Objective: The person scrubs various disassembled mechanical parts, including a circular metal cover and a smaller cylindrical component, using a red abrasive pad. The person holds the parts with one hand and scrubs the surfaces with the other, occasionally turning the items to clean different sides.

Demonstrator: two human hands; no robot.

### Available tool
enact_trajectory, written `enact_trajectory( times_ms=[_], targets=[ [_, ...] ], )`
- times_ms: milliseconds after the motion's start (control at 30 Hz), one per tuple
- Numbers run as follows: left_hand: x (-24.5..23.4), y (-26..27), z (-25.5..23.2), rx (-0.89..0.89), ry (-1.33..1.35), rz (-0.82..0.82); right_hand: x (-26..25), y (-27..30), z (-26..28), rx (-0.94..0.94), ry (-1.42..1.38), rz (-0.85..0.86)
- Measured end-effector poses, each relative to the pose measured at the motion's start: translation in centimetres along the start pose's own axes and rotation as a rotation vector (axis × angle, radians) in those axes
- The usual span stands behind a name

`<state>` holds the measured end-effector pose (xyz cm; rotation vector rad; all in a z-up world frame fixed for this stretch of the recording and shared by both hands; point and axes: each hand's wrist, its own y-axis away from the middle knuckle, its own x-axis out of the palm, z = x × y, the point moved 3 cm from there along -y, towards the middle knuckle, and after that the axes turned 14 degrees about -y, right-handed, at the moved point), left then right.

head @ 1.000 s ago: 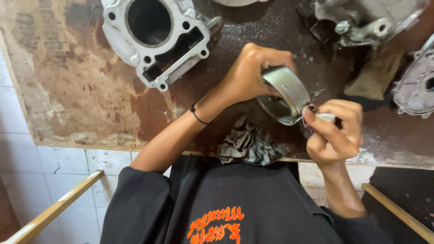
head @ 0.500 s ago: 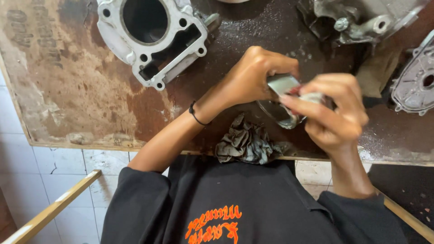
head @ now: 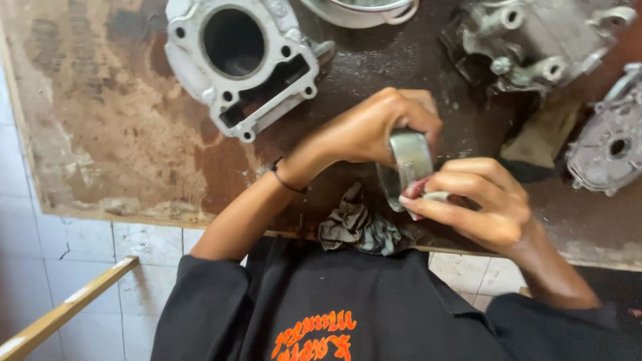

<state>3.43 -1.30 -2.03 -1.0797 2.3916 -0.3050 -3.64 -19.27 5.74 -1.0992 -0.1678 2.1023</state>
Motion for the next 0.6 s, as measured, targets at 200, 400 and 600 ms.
enact_trajectory(
  times_ms=[200,400,600],
  targets=[
    [0.2,-0.5,0.3,-0.001,0.036,0.022,-0.6,-1.5,0.2,0.043,0.021,0.153],
    [0.0,-0.6,0.3,-0.059,0.131,0.116,-0.3,-0.2,-1.5,-0.131,-0.004,0.134],
    [0.4,-0.1,0.6,-0.048,0.21,0.16,0.6,0.1,0.1,-0.268,-0.021,0.163]
  ],
)
